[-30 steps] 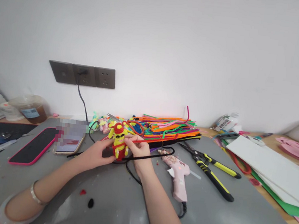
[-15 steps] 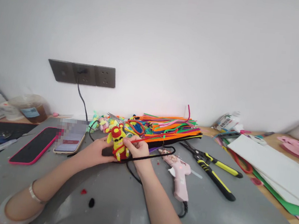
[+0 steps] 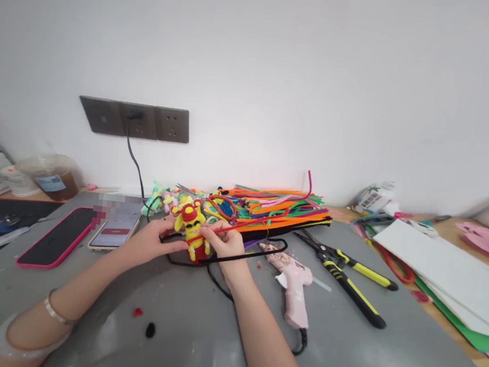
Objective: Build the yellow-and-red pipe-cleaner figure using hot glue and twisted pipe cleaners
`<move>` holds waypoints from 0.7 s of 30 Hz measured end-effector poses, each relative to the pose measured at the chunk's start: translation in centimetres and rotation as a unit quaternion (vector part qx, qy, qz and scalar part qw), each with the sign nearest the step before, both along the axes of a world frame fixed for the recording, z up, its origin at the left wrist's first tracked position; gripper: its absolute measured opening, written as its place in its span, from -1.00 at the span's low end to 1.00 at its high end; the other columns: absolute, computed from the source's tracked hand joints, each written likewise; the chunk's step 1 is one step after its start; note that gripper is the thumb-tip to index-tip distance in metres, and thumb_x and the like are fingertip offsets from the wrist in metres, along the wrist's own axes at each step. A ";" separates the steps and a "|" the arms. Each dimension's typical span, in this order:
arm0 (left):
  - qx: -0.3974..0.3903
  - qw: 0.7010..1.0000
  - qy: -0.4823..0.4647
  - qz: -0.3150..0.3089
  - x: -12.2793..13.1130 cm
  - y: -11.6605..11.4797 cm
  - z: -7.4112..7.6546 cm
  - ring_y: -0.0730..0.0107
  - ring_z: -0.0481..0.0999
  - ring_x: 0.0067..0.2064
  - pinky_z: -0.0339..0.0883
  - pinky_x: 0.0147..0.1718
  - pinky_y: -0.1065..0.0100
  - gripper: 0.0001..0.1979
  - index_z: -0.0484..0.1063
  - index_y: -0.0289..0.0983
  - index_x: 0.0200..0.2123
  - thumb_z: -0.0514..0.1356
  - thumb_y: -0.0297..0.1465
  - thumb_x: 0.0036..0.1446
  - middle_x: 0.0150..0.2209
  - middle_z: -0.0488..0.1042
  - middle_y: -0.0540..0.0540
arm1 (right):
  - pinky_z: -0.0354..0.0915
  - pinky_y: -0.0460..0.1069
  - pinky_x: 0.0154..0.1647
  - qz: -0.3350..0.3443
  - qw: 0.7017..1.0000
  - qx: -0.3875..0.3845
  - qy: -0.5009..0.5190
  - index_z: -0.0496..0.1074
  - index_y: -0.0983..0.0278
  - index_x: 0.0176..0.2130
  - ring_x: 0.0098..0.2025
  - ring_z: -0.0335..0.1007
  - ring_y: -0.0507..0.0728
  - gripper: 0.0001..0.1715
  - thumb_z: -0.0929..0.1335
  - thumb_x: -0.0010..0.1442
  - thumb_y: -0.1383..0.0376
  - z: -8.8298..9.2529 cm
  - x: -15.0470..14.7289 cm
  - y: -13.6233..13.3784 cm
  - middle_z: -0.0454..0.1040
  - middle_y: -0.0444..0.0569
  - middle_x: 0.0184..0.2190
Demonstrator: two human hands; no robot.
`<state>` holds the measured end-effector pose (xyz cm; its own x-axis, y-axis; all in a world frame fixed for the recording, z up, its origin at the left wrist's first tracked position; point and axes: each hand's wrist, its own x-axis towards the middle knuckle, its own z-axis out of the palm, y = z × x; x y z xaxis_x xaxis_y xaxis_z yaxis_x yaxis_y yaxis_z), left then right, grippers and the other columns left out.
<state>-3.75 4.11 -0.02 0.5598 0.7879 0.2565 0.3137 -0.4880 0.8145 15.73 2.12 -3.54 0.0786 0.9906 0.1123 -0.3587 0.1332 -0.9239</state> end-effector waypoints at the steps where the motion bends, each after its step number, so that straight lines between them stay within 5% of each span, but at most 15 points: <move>1: -0.004 1.000 0.003 0.004 0.0 0.1 0.0 0.04 0.44 0.15 0.26 0.16 0.16 -0.61 0.56 -0.22 -0.01 0.29 -0.17 0.14 0.10 0.53 -0.14 | 0.34 -0.07 -0.37 0.007 1.000 -0.001 -0.003 0.51 0.21 -0.54 -0.36 0.48 0.08 -0.62 0.62 -0.18 0.04 0.1 0.1 0.0 0.61 -0.07 -0.40; 8: -0.056 0.998 0.005 -0.004 -0.4 0.7 -0.5 0.09 0.53 -0.01 0.38 0.04 0.17 -0.59 0.55 -0.30 -0.05 0.28 -0.14 0.14 -0.03 0.60 -0.13 | 0.32 -0.04 -0.30 0.034 0.999 -0.010 -0.013 0.50 0.22 -0.50 -0.35 0.46 0.08 -0.58 0.63 -0.26 0.06 0.5 0.6 -0.1 0.57 -0.10 -0.42; 16: -0.089 0.996 -0.015 -0.017 -0.3 0.7 -0.9 0.05 0.51 0.06 0.37 0.08 0.14 -0.57 0.53 -0.30 -0.01 0.29 -0.16 0.13 0.04 0.57 -0.17 | 0.05 -0.11 -0.59 0.024 0.999 -0.019 -0.016 0.43 0.25 -0.49 -0.62 0.12 -0.07 -0.55 0.62 -0.22 0.08 0.5 0.7 -0.3 0.35 -0.25 -0.63; 21: -0.085 0.996 0.006 -0.005 -0.2 0.5 -0.6 0.07 0.53 0.03 0.37 0.07 0.13 -0.57 0.50 -0.32 0.01 0.26 -0.18 0.15 0.05 0.56 -0.19 | 0.11 -0.12 -0.61 0.032 0.999 -0.032 0.014 0.41 0.24 -0.42 -0.64 0.14 -0.07 -0.52 0.61 -0.17 0.04 0.9 0.8 -0.5 0.31 -0.28 -0.65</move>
